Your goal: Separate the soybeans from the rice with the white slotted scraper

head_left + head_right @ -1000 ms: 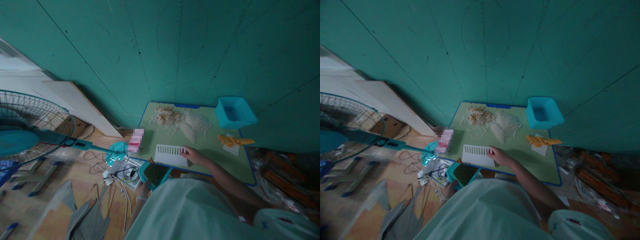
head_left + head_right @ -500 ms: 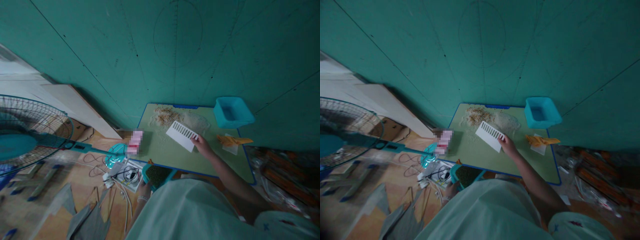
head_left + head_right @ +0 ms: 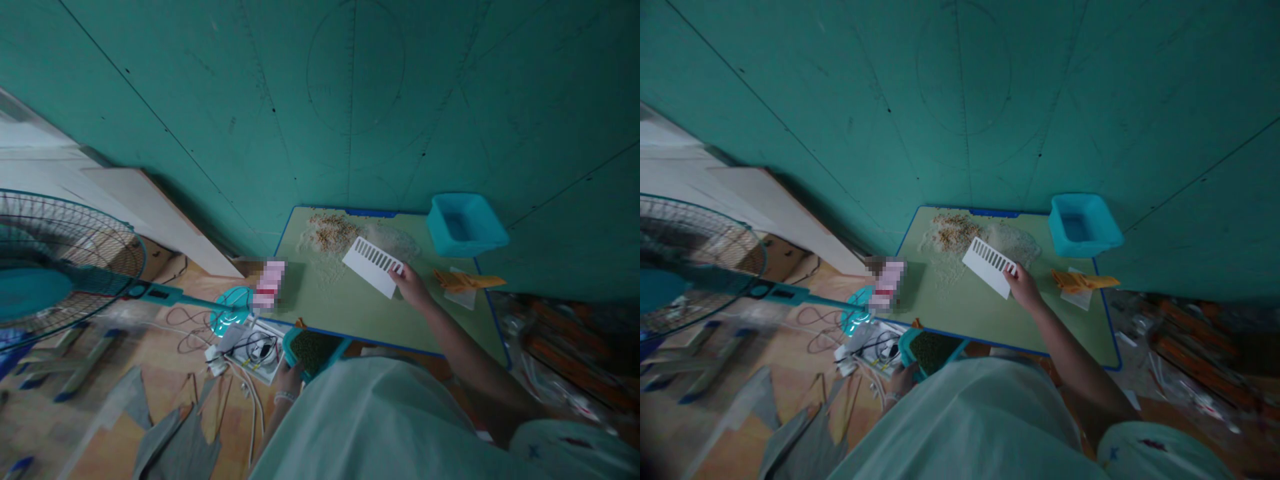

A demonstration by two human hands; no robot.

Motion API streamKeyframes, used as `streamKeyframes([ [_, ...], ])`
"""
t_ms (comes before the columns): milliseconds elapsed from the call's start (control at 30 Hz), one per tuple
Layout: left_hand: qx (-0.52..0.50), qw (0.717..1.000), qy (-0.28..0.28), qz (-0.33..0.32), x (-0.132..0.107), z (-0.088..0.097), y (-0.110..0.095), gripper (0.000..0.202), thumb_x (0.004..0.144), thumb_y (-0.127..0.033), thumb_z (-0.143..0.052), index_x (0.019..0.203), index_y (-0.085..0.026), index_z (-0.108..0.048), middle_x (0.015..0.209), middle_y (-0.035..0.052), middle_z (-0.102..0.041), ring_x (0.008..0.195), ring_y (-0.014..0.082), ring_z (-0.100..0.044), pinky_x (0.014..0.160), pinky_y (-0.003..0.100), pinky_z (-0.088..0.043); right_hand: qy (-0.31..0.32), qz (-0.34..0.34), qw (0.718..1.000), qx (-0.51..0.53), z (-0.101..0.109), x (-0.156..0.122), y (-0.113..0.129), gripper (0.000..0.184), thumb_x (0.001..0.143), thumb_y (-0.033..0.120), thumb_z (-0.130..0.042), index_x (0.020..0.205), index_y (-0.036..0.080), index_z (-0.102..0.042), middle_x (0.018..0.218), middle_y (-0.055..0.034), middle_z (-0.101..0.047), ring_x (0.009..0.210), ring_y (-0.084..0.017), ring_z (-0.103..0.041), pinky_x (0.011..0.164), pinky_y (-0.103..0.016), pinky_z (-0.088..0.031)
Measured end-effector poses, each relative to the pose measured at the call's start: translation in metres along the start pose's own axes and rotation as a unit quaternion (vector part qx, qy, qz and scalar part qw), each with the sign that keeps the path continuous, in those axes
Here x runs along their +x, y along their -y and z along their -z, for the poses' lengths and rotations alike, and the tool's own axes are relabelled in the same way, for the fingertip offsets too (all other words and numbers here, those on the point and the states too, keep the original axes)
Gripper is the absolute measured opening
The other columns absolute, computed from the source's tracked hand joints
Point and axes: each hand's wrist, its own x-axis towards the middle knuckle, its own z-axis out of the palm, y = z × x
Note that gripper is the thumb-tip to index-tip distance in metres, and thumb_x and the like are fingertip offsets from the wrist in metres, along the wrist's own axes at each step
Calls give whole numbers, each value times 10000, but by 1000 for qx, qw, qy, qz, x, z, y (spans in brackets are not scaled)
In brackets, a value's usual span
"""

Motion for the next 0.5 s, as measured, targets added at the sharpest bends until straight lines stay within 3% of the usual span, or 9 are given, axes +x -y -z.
streamKeyframes([
  [500, 11, 1000, -12, -2, -9, 2, -9, 105, 492, -234, -522, 398, -193, -497, 460, -21, -588, 555, 161, -574, 557, 276, -469, 42, 42, 998, -8, -5, 1, 7, 188, 731, 384, -459, 754, 199, -481, 622, -10, -551, 569, -146, -516, 533, -248, -382],
])
